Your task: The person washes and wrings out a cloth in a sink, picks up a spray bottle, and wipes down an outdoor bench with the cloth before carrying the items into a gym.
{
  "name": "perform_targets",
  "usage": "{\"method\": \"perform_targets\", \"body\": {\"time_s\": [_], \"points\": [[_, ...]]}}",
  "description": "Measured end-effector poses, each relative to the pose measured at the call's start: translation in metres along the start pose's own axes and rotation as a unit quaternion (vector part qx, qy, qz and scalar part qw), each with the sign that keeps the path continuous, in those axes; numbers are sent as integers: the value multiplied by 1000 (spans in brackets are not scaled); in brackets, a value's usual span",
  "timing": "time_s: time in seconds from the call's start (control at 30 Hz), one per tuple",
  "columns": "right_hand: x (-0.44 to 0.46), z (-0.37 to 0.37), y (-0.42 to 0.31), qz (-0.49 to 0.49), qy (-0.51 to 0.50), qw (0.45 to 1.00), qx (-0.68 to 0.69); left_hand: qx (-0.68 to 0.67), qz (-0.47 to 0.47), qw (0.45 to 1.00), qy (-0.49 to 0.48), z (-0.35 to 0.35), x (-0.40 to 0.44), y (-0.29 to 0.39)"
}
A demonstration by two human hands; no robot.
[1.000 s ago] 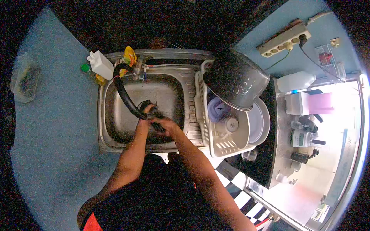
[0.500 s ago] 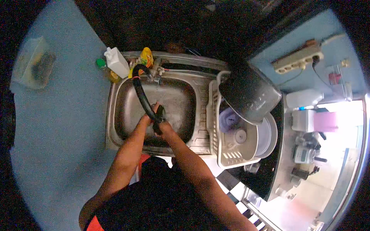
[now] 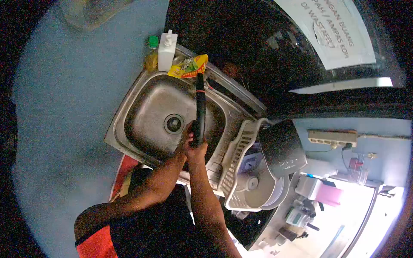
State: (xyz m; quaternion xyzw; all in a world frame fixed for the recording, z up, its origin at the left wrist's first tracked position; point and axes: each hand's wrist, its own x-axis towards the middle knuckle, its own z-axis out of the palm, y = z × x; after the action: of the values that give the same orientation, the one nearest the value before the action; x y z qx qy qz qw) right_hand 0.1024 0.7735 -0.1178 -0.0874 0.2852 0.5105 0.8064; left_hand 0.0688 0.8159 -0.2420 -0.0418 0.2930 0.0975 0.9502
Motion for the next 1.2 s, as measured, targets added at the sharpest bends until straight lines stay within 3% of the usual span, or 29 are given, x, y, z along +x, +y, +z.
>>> {"method": "perform_targets", "body": {"time_s": [0.1, 0.17, 0.23, 0.3, 0.33, 0.43, 0.47, 0.53, 0.6, 0.63, 0.67, 0.7, 0.73, 0.77, 0.8, 0.83, 0.87, 0.97, 1.0, 1.03, 1.07, 1.13, 1.2], "points": [[10, -20, -6, 56, -65, 996, 24, 26, -28, 999, -16, 14, -25, 12], [6, 9, 3, 22, 32, 999, 5, 35, -62, 997, -40, 19, -48, 19], [17, -5, -8, 47, 78, 986, -141, 64, -75, 993, -64, 19, -55, 29], [2, -24, -18, 81, 86, 945, -305, 171, -37, 985, -17, 12, -28, 33], [-5, -45, -26, 37, -1, 889, -457, 325, 18, 940, 101, 9, 21, 32], [-7, -33, -18, 73, 278, 675, -679, 673, 70, 727, 114, 16, 32, 37], [-5, -40, -20, 36, 178, 591, -786, 744, 87, 649, 133, 15, 32, 33], [4, -48, -23, 15, 196, 652, -732, 798, 149, 546, 205, 10, 52, 25], [4, -60, -21, -4, 219, 710, -669, 730, 93, 643, 212, 11, 57, 30], [4, -56, -23, 24, 201, 836, -510, 690, 63, 688, 215, 18, 50, 32], [7, -49, -31, 47, 174, 927, -327, 499, -5, 864, 68, 15, 35, 39], [10, -41, -36, 61, 137, 981, -127, 270, -135, 953, -26, 20, 13, 49], [14, -33, -38, 44, 146, 983, -106, 130, -101, 986, -26, 27, -7, 47], [16, -20, -39, 25, 155, 984, -81, -11, -68, 997, -20, 28, -18, 36], [15, 0, -22, -88, 121, 982, -113, -25, -24, 998, -48, 23, -19, 22], [14, 5, -30, -48, 141, 982, -115, -40, 17, 996, -74, 10, -17, 6], [20, -5, -33, -97, 144, 976, -131, -55, 57, 992, -101, 2, -18, -6], [32, -12, -19, -184, 138, 955, -188, -81, 72, 994, -7, 17, -34, -12], [11, 19, 1, -183, 189, 952, -159, -75, 30, 995, -65, -16, -6, -11], [31, -25, 2, -260, 102, 897, -343, -34, 70, 993, -85, 32, -46, 0], [52, -70, 1, -361, 34, 797, -483, -13, 78, 992, -99, 46, -56, 5], [38, -37, 15, -275, 39, 928, -247, 17, 83, 989, -124, 34, -42, 8], [-4, 22, 30, -215, 101, 971, -4, 49, 95, 983, -147, 24, -27, 12]]}}
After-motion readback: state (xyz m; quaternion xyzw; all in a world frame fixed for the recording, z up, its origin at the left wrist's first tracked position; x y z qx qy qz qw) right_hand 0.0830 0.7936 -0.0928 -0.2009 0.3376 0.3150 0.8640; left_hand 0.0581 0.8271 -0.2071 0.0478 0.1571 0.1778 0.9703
